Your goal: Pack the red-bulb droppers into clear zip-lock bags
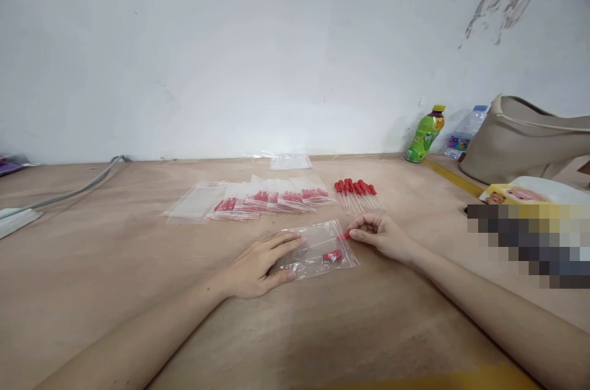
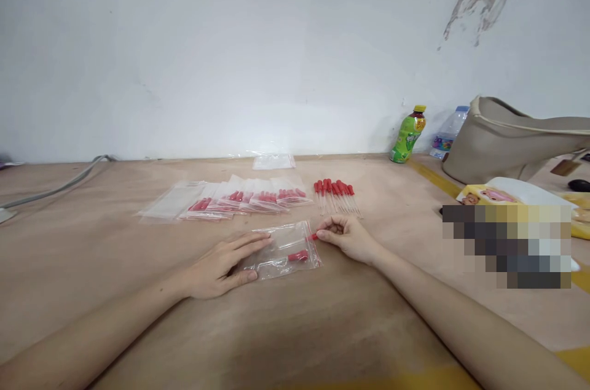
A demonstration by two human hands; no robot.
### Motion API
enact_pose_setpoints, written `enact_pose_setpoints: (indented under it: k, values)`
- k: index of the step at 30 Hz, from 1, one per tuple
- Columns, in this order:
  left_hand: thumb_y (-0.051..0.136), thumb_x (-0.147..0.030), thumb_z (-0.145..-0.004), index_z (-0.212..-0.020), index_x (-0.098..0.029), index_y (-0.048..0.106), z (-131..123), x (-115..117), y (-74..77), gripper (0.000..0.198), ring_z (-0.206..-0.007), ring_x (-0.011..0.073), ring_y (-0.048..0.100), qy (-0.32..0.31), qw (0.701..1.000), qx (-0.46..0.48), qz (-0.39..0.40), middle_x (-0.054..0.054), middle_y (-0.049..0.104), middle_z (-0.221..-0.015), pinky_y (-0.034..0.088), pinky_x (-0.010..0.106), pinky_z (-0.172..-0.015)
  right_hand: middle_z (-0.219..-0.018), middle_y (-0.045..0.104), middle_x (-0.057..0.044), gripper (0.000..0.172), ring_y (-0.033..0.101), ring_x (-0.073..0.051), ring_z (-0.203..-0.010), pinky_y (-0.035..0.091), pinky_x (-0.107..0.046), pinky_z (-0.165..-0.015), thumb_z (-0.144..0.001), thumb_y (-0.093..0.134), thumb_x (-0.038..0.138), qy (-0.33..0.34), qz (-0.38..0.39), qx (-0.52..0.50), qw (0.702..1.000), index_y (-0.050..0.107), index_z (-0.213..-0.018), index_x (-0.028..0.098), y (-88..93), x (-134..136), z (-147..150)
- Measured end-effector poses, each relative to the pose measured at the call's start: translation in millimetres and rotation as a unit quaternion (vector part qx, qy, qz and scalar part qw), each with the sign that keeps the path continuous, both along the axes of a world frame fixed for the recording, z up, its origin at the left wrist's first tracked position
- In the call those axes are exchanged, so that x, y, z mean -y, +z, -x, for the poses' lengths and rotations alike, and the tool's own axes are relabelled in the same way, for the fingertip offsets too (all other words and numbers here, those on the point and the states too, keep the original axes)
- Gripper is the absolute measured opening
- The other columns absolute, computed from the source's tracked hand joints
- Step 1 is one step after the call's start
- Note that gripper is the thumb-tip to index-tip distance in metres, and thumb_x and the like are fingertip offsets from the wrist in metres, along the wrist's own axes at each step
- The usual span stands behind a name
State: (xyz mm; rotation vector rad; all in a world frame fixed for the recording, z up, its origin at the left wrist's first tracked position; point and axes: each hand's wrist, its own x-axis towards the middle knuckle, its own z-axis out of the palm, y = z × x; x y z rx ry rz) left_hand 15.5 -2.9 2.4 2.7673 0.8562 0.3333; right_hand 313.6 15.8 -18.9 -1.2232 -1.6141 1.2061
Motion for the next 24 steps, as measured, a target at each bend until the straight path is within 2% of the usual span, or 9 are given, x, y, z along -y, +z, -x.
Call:
enact_pose_setpoints:
  k: [5,9,12,14,17,19,21,22,24]
  values:
    - [0.042,-0.041,-0.089,-0.136,-0.025,0.025,0,-2,-0.9,0.053,-0.124,0.0238,0.033,-0.008,1.0,0.004,-0.013,0.007,0.033,-0.137,0.03,0.041,-0.1,-0.056,0.055,0.003,0.032,0.047,-0.008,-0.051,0.036,-0.022,-0.049,-0.063,0.066,0.044,0.029,-0.023,0.044,0.998,0.06,-0.074,0.015,-0.5,4,11]
    - [0.043,-0.041,-0.089,-0.135,-0.027,0.028,-1,-3,-1.5,0.05,-0.123,0.0238,0.034,-0.015,1.0,0.01,-0.018,0.006,0.034,-0.137,0.03,0.042,-0.1,-0.069,0.062,0.0,0.036,0.054,-0.009,-0.057,0.041,-0.023,-0.053,-0.059,0.069,0.043,0.062,0.013,-0.019,0.998,0.058,-0.081,0.015,-0.7,7,18]
    - [0.043,-0.04,-0.088,-0.133,-0.028,0.031,-1,-3,-1.3,0.048,-0.123,0.0239,0.035,-0.018,1.0,0.009,-0.02,0.005,0.035,-0.137,0.03,0.042,-0.1,-0.074,0.064,-0.002,0.04,0.057,-0.009,-0.061,0.043,-0.022,-0.055,-0.056,0.072,0.041,0.053,0.034,-0.044,0.997,0.057,-0.083,0.015,1.8,9,19]
    - [0.043,-0.039,-0.089,-0.133,-0.028,0.032,-1,-3,-1.0,0.047,-0.123,0.0239,0.035,-0.015,1.0,0.004,-0.021,0.005,0.035,-0.137,0.03,0.042,-0.101,-0.078,0.064,-0.003,0.045,0.054,-0.007,-0.053,0.04,-0.02,-0.047,-0.057,0.071,0.042,0.058,0.055,-0.044,0.996,0.055,-0.089,0.015,4.1,12,20]
    - [0.043,-0.039,-0.089,-0.132,-0.027,0.034,0,-3,-1.0,0.046,-0.123,0.0236,0.034,-0.015,1.0,-0.001,-0.021,0.006,0.034,-0.137,0.03,0.042,-0.101,-0.081,0.064,-0.003,0.047,0.04,-0.002,-0.036,0.03,-0.019,-0.035,-0.064,0.064,0.046,0.082,0.073,-0.018,0.994,0.052,-0.098,0.016,6.9,12,19]
    - [0.043,-0.039,-0.089,-0.131,-0.027,0.036,0,-3,-1.3,0.044,-0.124,0.0235,0.033,-0.017,1.0,-0.001,-0.022,0.005,0.033,-0.138,0.03,0.041,-0.101,-0.078,0.064,-0.002,0.042,0.037,-0.002,-0.034,0.028,-0.019,-0.034,-0.067,0.061,0.045,0.046,0.038,0.019,0.998,0.053,-0.097,0.016,8.3,5,14]
    - [0.042,-0.038,-0.089,-0.13,-0.028,0.038,0,-4,-1.9,0.042,-0.124,0.0236,0.033,-0.021,1.0,0.0,-0.022,0.005,0.033,-0.138,0.03,0.041,-0.101,-0.074,0.063,-0.002,0.033,0.043,-0.005,-0.04,0.033,-0.02,-0.038,-0.069,0.058,0.041,-0.052,-0.053,0.086,0.994,0.057,-0.09,0.016,10.1,-9,5]
    - [0.042,-0.038,-0.089,-0.13,-0.028,0.039,0,-4,-2.2,0.042,-0.124,0.0238,0.033,-0.022,1.0,0.001,-0.021,0.005,0.033,-0.138,0.03,0.042,-0.1,-0.072,0.063,-0.003,0.027,0.047,-0.007,-0.046,0.036,-0.021,-0.043,-0.069,0.058,0.039,-0.114,-0.113,0.129,0.979,0.059,-0.084,0.016,11.2,-19,-1]
    - [0.042,-0.037,-0.09,-0.13,-0.028,0.039,0,-5,-2.9,0.041,-0.124,0.0238,0.033,-0.025,0.999,0.005,-0.02,0.004,0.033,-0.138,0.03,0.042,-0.1,-0.069,0.063,-0.003,0.021,0.051,-0.011,-0.055,0.039,-0.024,-0.051,-0.071,0.054,0.034,-0.205,-0.202,0.246,0.926,0.063,-0.078,0.017,13.8,-42,-14]
